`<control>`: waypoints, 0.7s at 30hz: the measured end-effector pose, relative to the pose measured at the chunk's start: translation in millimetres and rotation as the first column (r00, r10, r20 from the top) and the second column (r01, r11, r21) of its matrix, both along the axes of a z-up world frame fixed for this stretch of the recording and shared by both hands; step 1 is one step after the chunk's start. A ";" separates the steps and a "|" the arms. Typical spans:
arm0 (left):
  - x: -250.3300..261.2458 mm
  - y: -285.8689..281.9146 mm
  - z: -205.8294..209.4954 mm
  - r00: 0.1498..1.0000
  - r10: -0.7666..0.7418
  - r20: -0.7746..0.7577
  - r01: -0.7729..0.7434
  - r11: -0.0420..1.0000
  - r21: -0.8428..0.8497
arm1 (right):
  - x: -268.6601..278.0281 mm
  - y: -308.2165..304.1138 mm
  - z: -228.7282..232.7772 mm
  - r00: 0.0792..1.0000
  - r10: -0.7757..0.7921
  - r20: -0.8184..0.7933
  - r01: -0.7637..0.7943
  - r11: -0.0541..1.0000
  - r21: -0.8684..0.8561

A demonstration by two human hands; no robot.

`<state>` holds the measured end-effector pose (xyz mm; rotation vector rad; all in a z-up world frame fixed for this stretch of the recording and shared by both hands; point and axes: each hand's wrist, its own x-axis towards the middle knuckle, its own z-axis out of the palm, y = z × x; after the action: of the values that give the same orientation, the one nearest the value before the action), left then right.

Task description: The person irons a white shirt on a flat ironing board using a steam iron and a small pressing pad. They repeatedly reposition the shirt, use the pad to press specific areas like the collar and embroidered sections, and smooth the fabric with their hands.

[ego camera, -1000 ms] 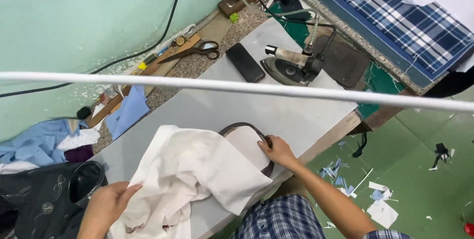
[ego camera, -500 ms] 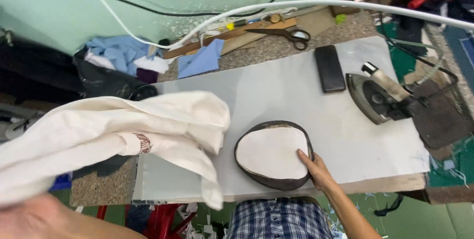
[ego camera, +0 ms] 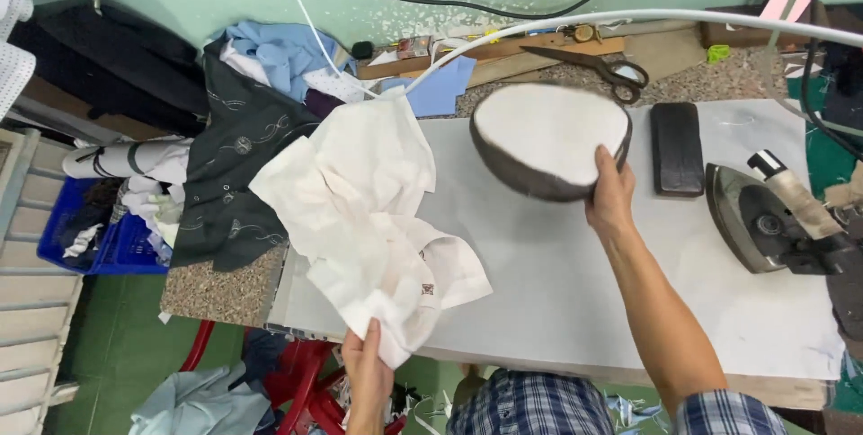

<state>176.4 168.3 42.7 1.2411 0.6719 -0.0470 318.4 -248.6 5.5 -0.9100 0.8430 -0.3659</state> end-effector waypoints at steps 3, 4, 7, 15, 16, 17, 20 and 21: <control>-7.5 -13.2 -14.4 0.998 -0.035 -0.058 0.030 0.995 -0.090 | 26.3 -23.0 -4.7 0.994 0.091 0.057 -0.096 0.990 0.101; -11.3 -12.5 -22.8 0.998 -0.018 -0.053 0.013 0.996 -0.092 | 18.3 -32.4 -3.0 0.918 0.319 -0.236 -0.374 0.895 -0.245; -4.1 -20.6 5.8 0.993 0.091 -0.076 -0.099 0.989 -0.110 | -36.1 -80.4 -21.0 0.887 0.097 -0.451 -0.462 0.198 -0.865; 15.1 -34.5 44.3 0.996 0.086 -0.022 -0.087 0.994 -0.068 | -167.2 -196.6 -33.8 0.818 -0.569 -0.080 -0.522 -0.677 -0.519; 22.3 -33.9 52.0 0.999 -0.031 -0.016 0.031 0.999 -0.026 | -165.7 -201.8 -33.3 0.840 -0.542 -0.031 -0.482 -0.718 -0.503; 28.7 -34.2 58.9 0.990 -0.142 -0.012 0.142 0.990 0.014 | -160.5 -208.7 -32.0 0.862 -0.506 0.020 -0.435 -0.760 -0.483; 66.0 -30.5 85.4 0.979 -0.181 0.098 0.179 0.983 0.035 | -142.3 -245.7 -47.9 0.872 -0.489 -0.007 -0.423 -0.745 -0.516; 79.3 -31.3 107.4 0.982 -0.158 0.103 0.155 0.987 0.036 | -130.4 -253.0 -56.7 0.884 -0.468 -0.003 -0.402 -0.755 -0.518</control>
<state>255.7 137.0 150.0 1.3119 0.4842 -0.1018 188.0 -501.6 -51.2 -3.3969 0.6072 -1.4167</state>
